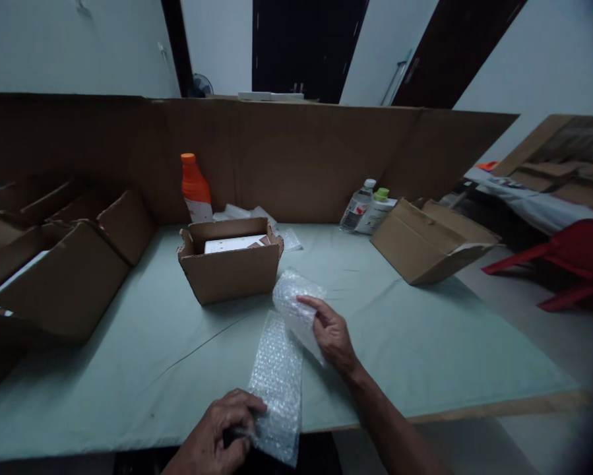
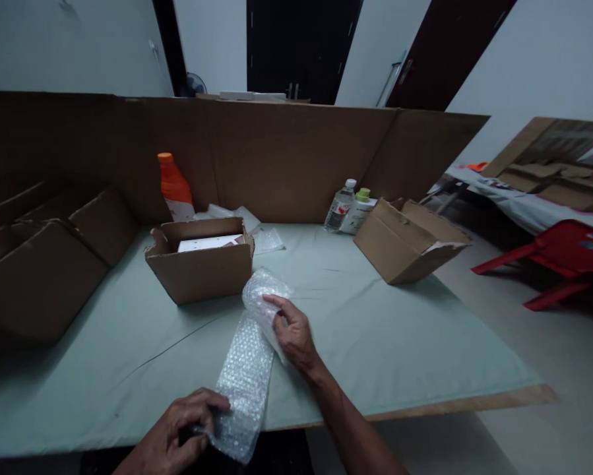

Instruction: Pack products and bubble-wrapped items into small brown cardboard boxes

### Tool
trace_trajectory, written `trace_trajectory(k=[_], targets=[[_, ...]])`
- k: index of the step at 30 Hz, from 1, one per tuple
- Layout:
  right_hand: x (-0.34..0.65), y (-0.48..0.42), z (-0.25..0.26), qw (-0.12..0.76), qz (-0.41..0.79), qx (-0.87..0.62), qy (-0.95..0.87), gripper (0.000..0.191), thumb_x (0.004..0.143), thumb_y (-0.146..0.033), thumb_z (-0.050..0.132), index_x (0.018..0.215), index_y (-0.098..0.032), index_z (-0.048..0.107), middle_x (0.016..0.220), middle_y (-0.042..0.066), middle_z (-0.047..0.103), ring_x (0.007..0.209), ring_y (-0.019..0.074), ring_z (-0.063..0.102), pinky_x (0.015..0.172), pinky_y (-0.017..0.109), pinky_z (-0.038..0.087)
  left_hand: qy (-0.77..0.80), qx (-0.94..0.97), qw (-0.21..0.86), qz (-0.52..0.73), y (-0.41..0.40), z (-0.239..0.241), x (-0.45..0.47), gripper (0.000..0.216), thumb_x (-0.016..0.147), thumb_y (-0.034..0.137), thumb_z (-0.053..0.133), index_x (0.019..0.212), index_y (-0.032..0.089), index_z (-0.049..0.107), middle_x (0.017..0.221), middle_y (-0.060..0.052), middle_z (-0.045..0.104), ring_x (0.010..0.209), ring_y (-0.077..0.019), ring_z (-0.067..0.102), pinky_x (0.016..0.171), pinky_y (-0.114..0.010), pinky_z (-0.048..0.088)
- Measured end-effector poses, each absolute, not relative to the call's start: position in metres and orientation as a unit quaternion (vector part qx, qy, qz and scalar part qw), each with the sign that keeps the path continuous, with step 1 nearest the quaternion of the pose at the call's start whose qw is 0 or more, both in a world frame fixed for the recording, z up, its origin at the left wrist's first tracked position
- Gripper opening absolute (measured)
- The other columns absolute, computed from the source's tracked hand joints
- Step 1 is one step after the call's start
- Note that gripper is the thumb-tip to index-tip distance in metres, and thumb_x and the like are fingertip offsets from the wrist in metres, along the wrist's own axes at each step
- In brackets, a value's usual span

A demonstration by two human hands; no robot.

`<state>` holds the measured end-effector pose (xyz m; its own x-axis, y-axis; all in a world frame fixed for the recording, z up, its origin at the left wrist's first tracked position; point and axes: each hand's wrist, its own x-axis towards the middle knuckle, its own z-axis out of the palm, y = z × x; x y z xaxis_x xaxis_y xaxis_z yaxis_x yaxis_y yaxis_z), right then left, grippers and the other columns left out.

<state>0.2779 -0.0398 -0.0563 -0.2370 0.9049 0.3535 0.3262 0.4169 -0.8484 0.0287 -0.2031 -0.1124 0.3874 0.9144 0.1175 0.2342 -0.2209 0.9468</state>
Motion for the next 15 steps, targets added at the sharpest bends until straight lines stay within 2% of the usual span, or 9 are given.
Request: trace_trajectory(k=[4, 6, 11, 13, 15], targets=[[0.280, -0.030, -0.086, 0.263, 0.223, -0.469, -0.814, 0.047, 0.094, -0.030, 0.049, 0.139, -0.019, 0.057, 0.127, 0.013, 0.068, 0.114, 0.0283, 0.060, 0.103, 0.052, 0.043, 0.431, 0.678, 0.479, 0.353, -0.203, -0.110, 0.026, 0.009, 0.086, 0.020, 0.050, 0.087, 0.022, 0.059, 0.119, -0.012, 0.066, 0.112, -0.0253, 0.062, 0.097, -0.044, 0.047], [0.290, -0.028, -0.095, 0.216, 0.190, -0.501, -0.816, 0.051, 0.094, -0.026, 0.046, 0.144, -0.016, 0.051, 0.128, 0.015, 0.067, 0.112, 0.0290, 0.059, 0.101, 0.054, 0.042, 0.438, 0.674, 0.485, 0.345, -0.202, -0.108, 0.025, 0.009, 0.085, 0.021, 0.050, 0.086, 0.022, 0.059, 0.119, -0.011, 0.066, 0.110, -0.0250, 0.062, 0.096, -0.044, 0.047], [0.305, -0.030, -0.093, 0.252, 0.232, -0.530, -0.776, 0.052, 0.092, -0.029, 0.049, 0.142, -0.018, 0.053, 0.137, 0.014, 0.062, 0.123, 0.0306, 0.056, 0.108, 0.057, 0.038, 0.434, 0.670, 0.484, 0.359, -0.198, -0.107, 0.026, 0.007, 0.084, 0.023, 0.051, 0.083, 0.022, 0.058, 0.114, -0.010, 0.068, 0.103, -0.0238, 0.064, 0.090, -0.040, 0.048], [0.300, -0.032, -0.086, 0.281, 0.284, -0.513, -0.760, 0.051, 0.089, -0.027, 0.050, 0.139, -0.018, 0.057, 0.137, 0.013, 0.062, 0.121, 0.0285, 0.058, 0.105, 0.051, 0.044, 0.426, 0.671, 0.481, 0.369, -0.196, -0.108, 0.027, 0.006, 0.083, 0.023, 0.052, 0.082, 0.022, 0.057, 0.112, -0.010, 0.069, 0.102, -0.0237, 0.065, 0.088, -0.039, 0.049], [0.289, -0.035, -0.078, 0.305, 0.328, -0.497, -0.743, 0.050, 0.087, -0.025, 0.051, 0.136, -0.018, 0.059, 0.135, 0.012, 0.064, 0.109, 0.0251, 0.064, 0.096, 0.044, 0.051, 0.420, 0.673, 0.480, 0.373, -0.194, -0.110, 0.028, 0.006, 0.083, 0.022, 0.052, 0.082, 0.022, 0.057, 0.111, -0.010, 0.069, 0.101, -0.0233, 0.065, 0.088, -0.039, 0.049]])
